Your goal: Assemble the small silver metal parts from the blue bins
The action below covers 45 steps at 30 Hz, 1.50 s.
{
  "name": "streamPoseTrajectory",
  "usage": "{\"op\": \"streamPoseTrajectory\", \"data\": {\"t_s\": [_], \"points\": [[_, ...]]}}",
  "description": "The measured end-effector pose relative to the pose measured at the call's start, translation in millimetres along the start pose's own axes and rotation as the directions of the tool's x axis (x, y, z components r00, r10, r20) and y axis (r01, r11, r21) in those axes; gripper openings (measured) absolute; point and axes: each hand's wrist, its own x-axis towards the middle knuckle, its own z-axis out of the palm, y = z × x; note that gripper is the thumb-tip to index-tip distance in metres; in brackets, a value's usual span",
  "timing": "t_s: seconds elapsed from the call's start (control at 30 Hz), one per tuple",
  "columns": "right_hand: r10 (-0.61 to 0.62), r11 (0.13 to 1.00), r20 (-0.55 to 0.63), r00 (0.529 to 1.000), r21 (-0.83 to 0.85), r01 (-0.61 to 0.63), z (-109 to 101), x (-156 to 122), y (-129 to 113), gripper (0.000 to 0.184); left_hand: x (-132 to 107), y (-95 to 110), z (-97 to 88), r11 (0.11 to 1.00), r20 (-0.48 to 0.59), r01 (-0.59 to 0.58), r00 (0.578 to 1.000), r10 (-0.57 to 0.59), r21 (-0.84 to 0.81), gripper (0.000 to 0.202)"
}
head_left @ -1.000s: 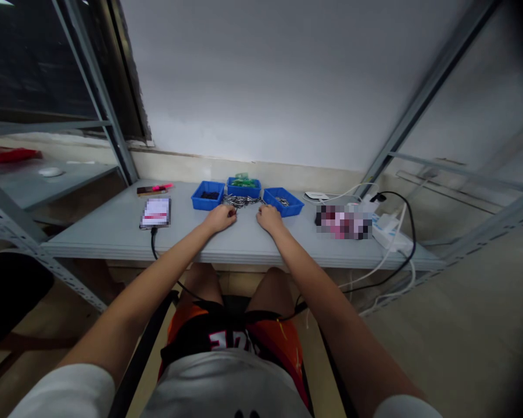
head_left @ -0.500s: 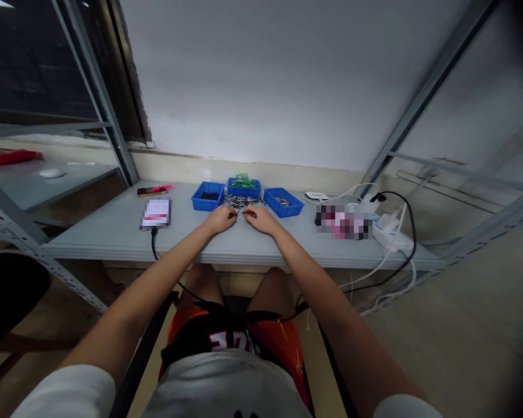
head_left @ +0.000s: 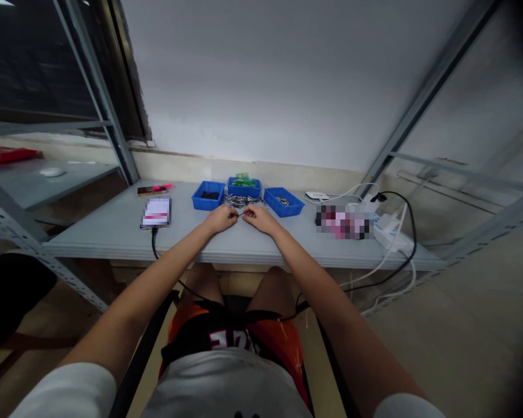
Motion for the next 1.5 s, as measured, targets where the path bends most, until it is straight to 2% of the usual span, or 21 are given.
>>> {"op": "streamPoseTrajectory", "data": {"t_s": [0.17,0.47,0.63,0.8,0.97,1.23,1.37,1.5], "points": [[0.024,0.998,0.044,0.999,-0.066,-0.021,0.0,-0.3,1.2,0.005,0.1,1.1,-0.3,0.999,-0.002,-0.017,1.000,0.017,-0.038,0.028],[0.025,0.996,0.025,0.999,-0.085,-0.023,-0.1,-0.9,2.1,0.009,0.7,3.7,-2.8,0.993,-0.101,0.056,0.993,-0.067,-0.104,0.028],[0.038,0.997,0.010,0.999,-0.074,-0.037,1.1,0.3,4.9,0.010,1.2,3.2,-1.5,0.994,-0.125,0.014,0.992,-0.028,-0.111,0.026],[-0.024,0.994,0.035,0.999,-0.110,0.028,0.9,1.2,5.2,0.007,1.7,2.1,0.8,0.990,-0.134,-0.039,0.991,0.020,-0.138,0.023],[-0.030,0.995,0.013,0.999,-0.098,0.031,1.6,1.8,3.3,0.008,2.1,2.5,1.1,0.979,-0.154,-0.105,0.985,0.078,-0.175,0.021],[-0.042,0.992,0.049,0.998,-0.121,0.047,6.6,2.4,2.1,0.010,0.9,3.7,0.0,0.979,-0.145,-0.139,0.982,0.118,-0.150,0.025],[-0.044,0.996,0.037,0.998,-0.081,0.047,6.0,3.0,3.2,0.010,0.9,5.1,-2.4,0.989,-0.170,-0.087,0.983,0.067,-0.117,0.024],[-0.035,0.999,-0.072,0.997,-0.028,0.033,1.1,3.5,3.3,0.011,2.0,4.0,-2.6,0.995,-0.195,0.020,0.980,-0.039,-0.099,0.022]]}}
